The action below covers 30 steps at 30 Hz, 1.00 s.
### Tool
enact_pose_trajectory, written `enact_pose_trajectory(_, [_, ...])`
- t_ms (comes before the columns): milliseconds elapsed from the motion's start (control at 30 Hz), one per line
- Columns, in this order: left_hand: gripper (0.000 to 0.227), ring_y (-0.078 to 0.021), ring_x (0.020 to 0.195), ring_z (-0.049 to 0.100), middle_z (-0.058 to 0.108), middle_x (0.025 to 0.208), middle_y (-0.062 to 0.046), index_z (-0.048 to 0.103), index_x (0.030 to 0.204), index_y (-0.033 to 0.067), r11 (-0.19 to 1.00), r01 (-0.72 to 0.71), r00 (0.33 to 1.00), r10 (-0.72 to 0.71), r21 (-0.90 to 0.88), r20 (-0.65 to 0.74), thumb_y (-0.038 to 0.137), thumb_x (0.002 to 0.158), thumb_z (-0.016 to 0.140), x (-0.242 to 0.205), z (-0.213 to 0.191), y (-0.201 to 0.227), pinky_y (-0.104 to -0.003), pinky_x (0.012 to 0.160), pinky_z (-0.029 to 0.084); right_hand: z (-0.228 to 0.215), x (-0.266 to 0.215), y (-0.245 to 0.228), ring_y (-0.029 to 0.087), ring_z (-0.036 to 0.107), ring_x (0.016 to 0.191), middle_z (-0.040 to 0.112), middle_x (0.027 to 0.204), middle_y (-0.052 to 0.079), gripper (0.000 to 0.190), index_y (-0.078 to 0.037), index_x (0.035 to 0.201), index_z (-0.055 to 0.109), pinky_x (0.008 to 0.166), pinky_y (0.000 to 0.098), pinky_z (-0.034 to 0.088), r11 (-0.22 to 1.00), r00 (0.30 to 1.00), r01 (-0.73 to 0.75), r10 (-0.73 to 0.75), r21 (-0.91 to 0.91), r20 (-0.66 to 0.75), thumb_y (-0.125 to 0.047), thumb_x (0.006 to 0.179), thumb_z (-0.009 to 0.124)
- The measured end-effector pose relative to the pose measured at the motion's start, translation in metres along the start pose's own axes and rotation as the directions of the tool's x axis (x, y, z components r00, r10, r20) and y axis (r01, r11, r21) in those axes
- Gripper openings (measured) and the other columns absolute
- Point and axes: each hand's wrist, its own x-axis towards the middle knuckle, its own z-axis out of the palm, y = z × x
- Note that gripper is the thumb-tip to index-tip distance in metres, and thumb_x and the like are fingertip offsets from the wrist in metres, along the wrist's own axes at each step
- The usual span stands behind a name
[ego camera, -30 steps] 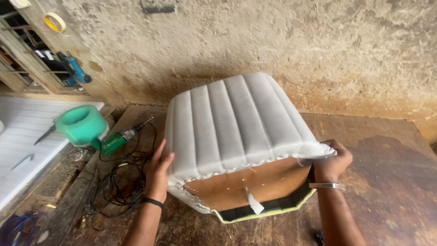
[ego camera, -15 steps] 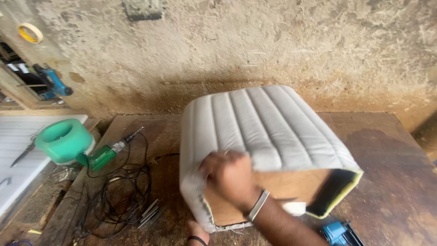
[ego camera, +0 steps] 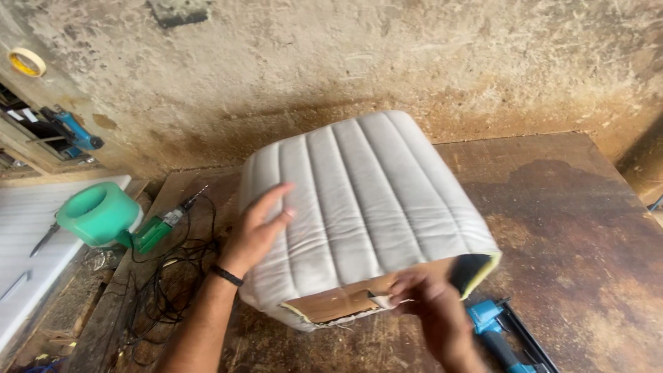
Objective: The person uses a pneumatic staple gun to attach light gray fabric to the underside of a seat cushion. They repeatedly pull the fabric taut and drive staples along the edges to secure it in place.
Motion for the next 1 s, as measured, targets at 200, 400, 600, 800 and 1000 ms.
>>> enact_pose_trajectory(200, [0.092, -0.0333, 0.155, -0.001, -0.002, 0.169, -0.018, 0.015, 0.163, 0.0247, 0.743, -0.185, 0.960, -0.003, 0.643, 0.280, 0.077, 0.090, 0.034, 0.003, 0.058, 0.077, -0.058, 0.121, -0.004, -0.046, 0.064, -0.042, 0.013, 0.044, 0.064, 0.067, 0.093, 0.025, 0.079, -0.008, 0.107, 0.046, 0.050, 0.0277, 0.042, 0.921, 0.755, -0.090, 0.312, 0.380, -0.577, -0.086, 0.096, 0.037])
enact_pose_trajectory(400, [0.097, -0.0335, 0.157, 0.001, 0.000, 0.171, -0.016, 0.014, 0.164, 0.0230, 0.716, -0.340, 0.918, 0.112, 0.610, 0.380, 0.081, 0.088, 0.030, 0.024, 0.085, 0.094, -0.056, 0.122, -0.002, -0.032, 0.092, -0.002, 0.009, 0.049, 0.043, 0.056, 0.065, 0.000, 0.051, -0.003, 0.105, 0.058, 0.036, 0.0228, 0.037, 0.876, 0.895, 0.365, -0.238, 0.315, -0.377, -0.054, 0.106, 0.056])
enact_pose_trajectory(600, [0.085, -0.0347, 0.159, -0.002, 0.000, 0.172, -0.017, 0.026, 0.163, 0.0333, 0.782, -0.289, 0.921, 0.070, 0.552, 0.383, 0.077, 0.091, 0.037, 0.074, 0.119, 0.156, -0.056, 0.126, 0.001, -0.037, 0.128, 0.035, 0.010, 0.055, 0.044, 0.059, 0.063, 0.001, 0.052, -0.005, 0.105, 0.061, 0.035, 0.0237, 0.042, 0.883, 0.914, 0.329, -0.209, 0.335, -0.348, -0.055, 0.098, 0.053])
enact_pose_trajectory(800, [0.096, -0.0447, 0.154, -0.014, -0.006, 0.170, -0.016, 0.035, 0.155, 0.0409, 0.694, -0.061, 0.910, -0.257, 0.717, 0.326, 0.075, 0.071, 0.067, 0.101, 0.185, 0.206, -0.080, 0.113, -0.007, -0.033, 0.142, 0.056, 0.013, 0.059, 0.051, 0.064, 0.081, 0.006, 0.046, -0.006, 0.115, 0.055, 0.036, 0.0265, 0.046, 0.856, 0.875, 0.433, -0.322, 0.283, -0.363, -0.048, 0.095, 0.056])
enact_pose_trajectory(1000, [0.084, -0.0475, 0.154, -0.012, -0.004, 0.171, -0.011, 0.040, 0.151, 0.0422, 0.674, -0.143, 0.904, -0.210, 0.725, 0.373, 0.058, 0.076, 0.074, 0.091, 0.184, 0.211, -0.084, 0.111, -0.003, -0.066, 0.118, 0.061, 0.016, 0.063, 0.063, 0.065, 0.074, 0.008, 0.046, 0.003, 0.104, 0.065, 0.059, 0.0265, 0.053, 0.943, 0.945, 0.322, -0.325, 0.083, 0.033, -0.042, 0.109, 0.057])
